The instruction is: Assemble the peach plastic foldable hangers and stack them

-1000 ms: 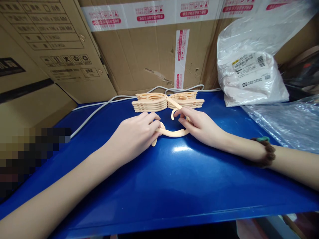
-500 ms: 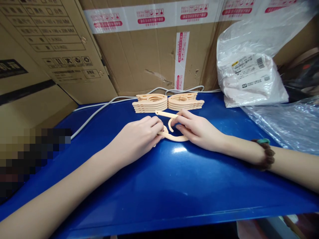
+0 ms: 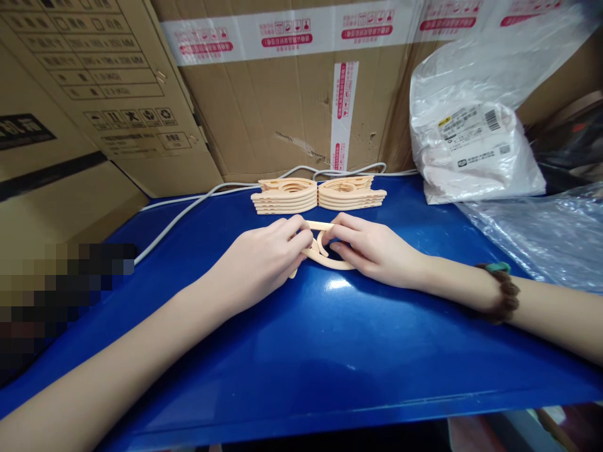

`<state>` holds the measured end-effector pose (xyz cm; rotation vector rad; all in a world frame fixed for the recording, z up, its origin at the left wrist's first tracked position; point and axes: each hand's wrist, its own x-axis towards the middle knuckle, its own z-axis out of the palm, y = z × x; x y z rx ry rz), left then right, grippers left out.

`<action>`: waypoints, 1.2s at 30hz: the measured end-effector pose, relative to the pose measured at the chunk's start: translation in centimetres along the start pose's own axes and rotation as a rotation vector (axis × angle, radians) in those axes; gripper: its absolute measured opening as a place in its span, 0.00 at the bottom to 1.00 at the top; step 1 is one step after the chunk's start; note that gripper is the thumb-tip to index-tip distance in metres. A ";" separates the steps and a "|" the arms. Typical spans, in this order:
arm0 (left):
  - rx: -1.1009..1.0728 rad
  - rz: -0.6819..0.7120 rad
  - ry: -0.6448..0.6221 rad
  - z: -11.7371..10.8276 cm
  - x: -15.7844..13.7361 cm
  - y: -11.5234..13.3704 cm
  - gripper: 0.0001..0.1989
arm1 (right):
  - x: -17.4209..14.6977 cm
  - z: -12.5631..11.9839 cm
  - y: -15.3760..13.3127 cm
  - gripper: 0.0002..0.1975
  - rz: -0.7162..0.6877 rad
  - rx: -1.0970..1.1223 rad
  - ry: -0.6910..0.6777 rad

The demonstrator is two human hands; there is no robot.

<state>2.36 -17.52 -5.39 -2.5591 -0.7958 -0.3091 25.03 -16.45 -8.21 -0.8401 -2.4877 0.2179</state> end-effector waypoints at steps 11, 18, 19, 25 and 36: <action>0.099 -0.027 0.219 -0.2 0.2 -0.6 0.07 | 0.1 -0.1 0.1 0.11 0.072 0.099 0.025; 0.023 -0.208 0.240 -0.7 0.2 -0.3 0.07 | 0.0 -0.1 -0.1 0.12 -0.036 0.048 0.007; -0.008 -0.222 0.230 -0.7 0.1 -0.3 0.07 | 0.0 -0.1 -0.1 0.13 -0.048 0.040 0.009; -0.125 -0.229 0.203 -0.5 0.0 -0.2 0.08 | -0.1 -0.2 0.0 0.13 -0.053 0.057 0.017; -0.259 -0.320 0.126 -0.3 -0.2 -0.2 0.16 | -0.2 0.0 -0.3 0.15 -0.153 0.039 0.024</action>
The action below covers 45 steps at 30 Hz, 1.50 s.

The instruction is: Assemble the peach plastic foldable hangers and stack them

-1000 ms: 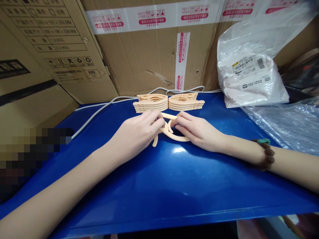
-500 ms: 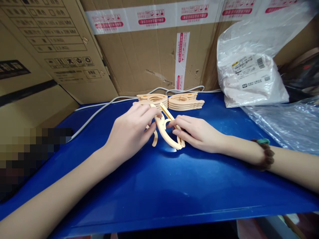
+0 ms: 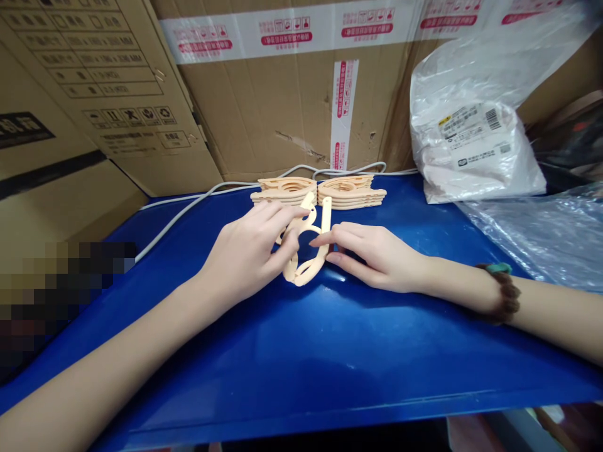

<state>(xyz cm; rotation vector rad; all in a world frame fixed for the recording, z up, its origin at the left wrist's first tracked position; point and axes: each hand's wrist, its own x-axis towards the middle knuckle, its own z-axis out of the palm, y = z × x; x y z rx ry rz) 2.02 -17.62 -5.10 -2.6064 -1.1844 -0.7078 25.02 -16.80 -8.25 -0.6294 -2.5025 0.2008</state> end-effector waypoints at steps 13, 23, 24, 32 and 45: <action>-0.087 -0.041 -0.045 0.4 0.0 -0.2 0.17 | -0.2 -0.1 -0.1 0.17 -0.104 -0.099 0.001; -0.123 -0.042 -0.087 0.6 0.0 -0.2 0.18 | 0.0 -0.2 -0.4 0.16 0.000 -0.126 0.047; -0.151 -0.058 -0.096 0.6 0.0 -0.2 0.18 | 0.0 -0.3 -0.4 0.16 0.020 -0.116 0.058; -0.380 -0.047 -0.146 0.9 0.2 0.0 0.20 | 0.1 -0.4 0.1 0.17 0.200 -0.009 0.120; 0.058 0.092 -0.140 0.8 -0.1 -0.6 0.21 | 0.2 -0.1 0.2 0.25 0.181 0.053 0.022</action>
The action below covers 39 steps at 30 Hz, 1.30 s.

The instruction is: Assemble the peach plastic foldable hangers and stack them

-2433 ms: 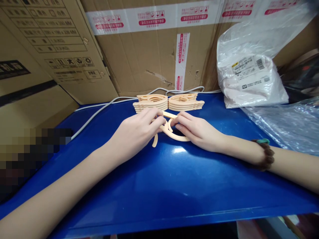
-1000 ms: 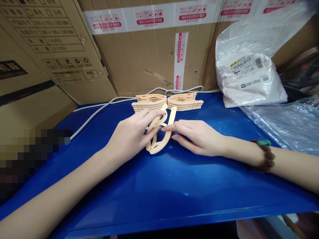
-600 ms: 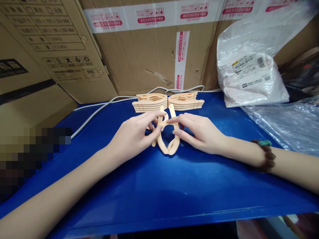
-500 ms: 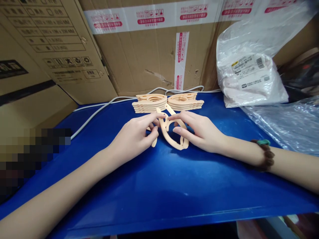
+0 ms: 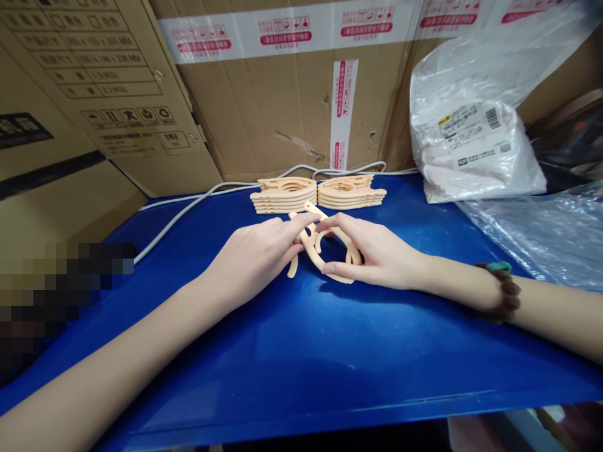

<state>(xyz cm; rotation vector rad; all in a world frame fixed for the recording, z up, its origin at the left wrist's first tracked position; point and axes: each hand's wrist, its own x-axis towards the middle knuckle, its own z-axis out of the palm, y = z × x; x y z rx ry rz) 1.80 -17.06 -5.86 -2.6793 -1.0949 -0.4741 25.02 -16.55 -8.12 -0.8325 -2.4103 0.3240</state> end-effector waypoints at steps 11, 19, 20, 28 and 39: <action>0.157 0.116 0.177 -0.6 0.1 0.9 0.23 | 0.1 0.2 0.0 0.27 -0.083 -0.081 -0.051; -0.026 0.148 0.072 -0.3 0.0 0.5 0.25 | 0.0 0.4 0.2 0.23 -0.089 -0.053 -0.083; -0.021 0.148 0.072 -0.3 0.0 0.6 0.25 | 0.0 0.4 0.2 0.22 -0.094 -0.049 -0.083; -0.063 0.120 0.016 -0.6 0.3 0.8 0.21 | -0.1 0.4 0.1 0.22 -0.140 -0.101 -0.043; -0.018 0.072 0.009 -0.6 0.2 0.6 0.20 | -0.1 0.5 0.0 0.27 0.001 -0.058 0.035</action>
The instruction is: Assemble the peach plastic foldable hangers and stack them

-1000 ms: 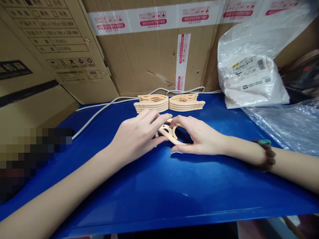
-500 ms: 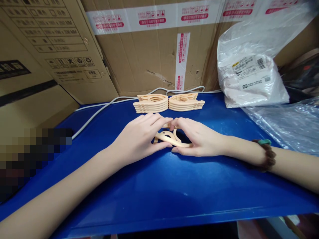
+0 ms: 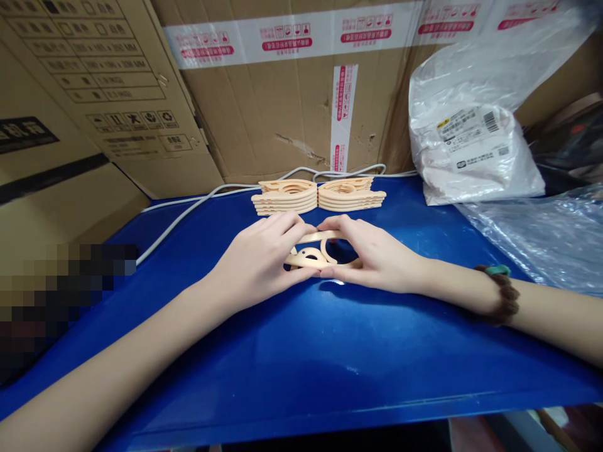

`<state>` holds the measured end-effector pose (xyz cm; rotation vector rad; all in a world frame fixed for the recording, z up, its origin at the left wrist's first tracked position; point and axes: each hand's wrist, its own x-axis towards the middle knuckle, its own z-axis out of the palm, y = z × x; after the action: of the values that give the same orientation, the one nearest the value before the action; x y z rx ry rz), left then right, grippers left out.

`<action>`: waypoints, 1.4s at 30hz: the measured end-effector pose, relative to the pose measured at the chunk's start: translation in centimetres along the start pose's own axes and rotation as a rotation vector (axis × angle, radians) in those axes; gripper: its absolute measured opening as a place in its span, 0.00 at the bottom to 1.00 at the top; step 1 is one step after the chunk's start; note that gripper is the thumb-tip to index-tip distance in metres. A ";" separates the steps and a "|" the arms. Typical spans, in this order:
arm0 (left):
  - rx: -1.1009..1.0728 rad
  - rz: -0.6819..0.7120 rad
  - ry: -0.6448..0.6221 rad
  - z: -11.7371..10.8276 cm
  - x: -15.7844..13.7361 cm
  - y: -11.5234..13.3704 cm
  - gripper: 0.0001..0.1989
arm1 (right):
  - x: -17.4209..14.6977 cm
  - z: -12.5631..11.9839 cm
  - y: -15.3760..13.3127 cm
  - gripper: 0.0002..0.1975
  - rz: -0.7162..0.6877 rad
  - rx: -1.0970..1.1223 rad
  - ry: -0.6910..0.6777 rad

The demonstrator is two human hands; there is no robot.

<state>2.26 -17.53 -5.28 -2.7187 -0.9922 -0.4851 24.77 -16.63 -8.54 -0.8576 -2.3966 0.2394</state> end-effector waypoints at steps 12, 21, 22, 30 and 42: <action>-0.300 -0.200 -0.137 0.0 0.1 -0.1 0.17 | 0.4 -0.8 0.2 0.14 0.206 0.258 -0.036; -0.971 -0.568 -0.082 0.4 0.5 0.3 0.16 | 0.9 -0.7 0.1 0.17 0.444 0.801 0.101; -1.017 -0.598 -0.047 0.4 0.6 0.3 0.17 | 0.9 -0.6 -0.2 0.17 0.462 0.869 0.096; -0.996 -0.484 -0.116 0.0 0.8 0.7 0.15 | 0.9 -0.5 -0.7 0.13 0.500 0.981 0.061; -1.299 -0.679 -0.155 0.2 1.0 0.7 0.12 | 0.8 -0.4 -0.2 0.13 0.488 0.948 -0.021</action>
<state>3.48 -17.44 -5.18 -3.3302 -2.2724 -1.4716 24.37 -16.30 -7.76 -0.9113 -1.6998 1.4237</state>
